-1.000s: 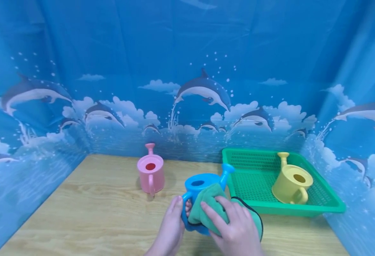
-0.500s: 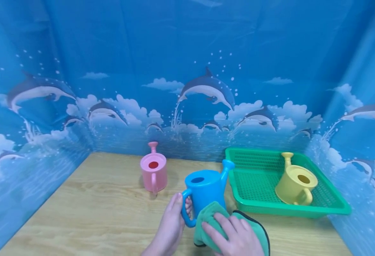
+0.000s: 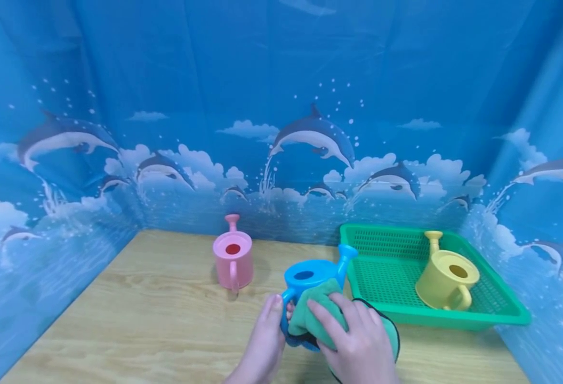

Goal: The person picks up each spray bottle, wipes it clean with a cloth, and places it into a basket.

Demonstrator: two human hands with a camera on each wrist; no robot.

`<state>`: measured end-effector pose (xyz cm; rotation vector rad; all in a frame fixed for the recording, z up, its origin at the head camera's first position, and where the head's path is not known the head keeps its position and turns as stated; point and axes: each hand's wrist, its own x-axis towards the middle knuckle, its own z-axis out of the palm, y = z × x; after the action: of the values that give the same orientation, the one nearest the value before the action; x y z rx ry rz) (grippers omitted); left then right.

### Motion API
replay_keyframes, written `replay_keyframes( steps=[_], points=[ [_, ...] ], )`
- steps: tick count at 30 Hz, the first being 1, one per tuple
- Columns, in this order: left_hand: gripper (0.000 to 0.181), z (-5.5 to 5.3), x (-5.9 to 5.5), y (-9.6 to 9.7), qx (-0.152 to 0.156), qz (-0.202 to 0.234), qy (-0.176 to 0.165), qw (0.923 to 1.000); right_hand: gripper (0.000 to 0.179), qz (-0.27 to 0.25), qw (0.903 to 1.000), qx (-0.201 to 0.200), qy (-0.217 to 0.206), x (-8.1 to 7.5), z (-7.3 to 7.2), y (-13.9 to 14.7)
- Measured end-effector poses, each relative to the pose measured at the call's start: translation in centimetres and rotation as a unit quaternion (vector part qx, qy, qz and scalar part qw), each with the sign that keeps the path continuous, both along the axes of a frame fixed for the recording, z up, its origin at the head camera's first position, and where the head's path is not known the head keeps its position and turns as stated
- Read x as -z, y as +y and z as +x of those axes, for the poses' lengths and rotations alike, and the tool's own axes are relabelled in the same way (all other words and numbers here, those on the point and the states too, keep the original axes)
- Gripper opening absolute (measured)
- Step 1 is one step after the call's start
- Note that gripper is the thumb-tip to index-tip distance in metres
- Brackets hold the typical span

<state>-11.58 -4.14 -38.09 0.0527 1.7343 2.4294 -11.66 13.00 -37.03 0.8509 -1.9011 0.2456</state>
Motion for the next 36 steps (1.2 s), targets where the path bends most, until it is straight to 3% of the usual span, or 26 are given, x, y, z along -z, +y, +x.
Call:
replay_keyframes(
  steps=[4, 8, 13, 20, 24, 28, 32, 36],
  points=[
    [0.025, 0.0, -0.1, 0.0, -0.005, -0.005, 0.001, 1.0, 0.048, -0.01, 0.9996, -0.004, 0.028, 0.3, -0.2, 0.0],
    [0.024, 0.1, -0.2, -0.1, -0.006, 0.005, 0.004, 1.0, 0.029, -0.007, 0.9984, -0.009, 0.055, 0.9, -0.1, 0.2],
    [0.028, 0.0, -0.4, -0.3, -0.004, 0.002, -0.004, 1.0, 0.036, 0.009, 0.9974, -0.012, 0.07, 1.9, 0.3, 0.6],
    [0.029, -0.2, -0.3, -0.5, -0.006, 0.004, 0.011, 0.9999, 0.04, 0.034, 0.999, -0.013, 0.025, 2.4, 1.1, 1.5],
    [0.027, -0.2, -0.4, -0.5, 0.0, 0.011, 0.017, 0.9998, 0.044, -0.002, 0.9998, -0.018, 0.006, 1.0, 0.7, 2.0],
    [0.027, -0.1, -0.5, -0.6, 0.013, 0.02, 0.022, 0.9995, 0.047, -0.051, 0.9982, 0.004, -0.03, -0.3, 0.5, 1.9],
    [0.029, -0.1, -0.6, -0.7, 0.02, 0.025, 0.012, 0.9994, 0.039, -0.09, 0.9943, 0.015, -0.056, -0.9, 0.2, 1.7],
    [0.031, -0.2, -0.9, -1.0, 0.012, 0.021, 0.006, 0.9997, 0.034, -0.093, 0.9926, 0.002, -0.078, -1.1, 0.0, 1.7]
  ],
)
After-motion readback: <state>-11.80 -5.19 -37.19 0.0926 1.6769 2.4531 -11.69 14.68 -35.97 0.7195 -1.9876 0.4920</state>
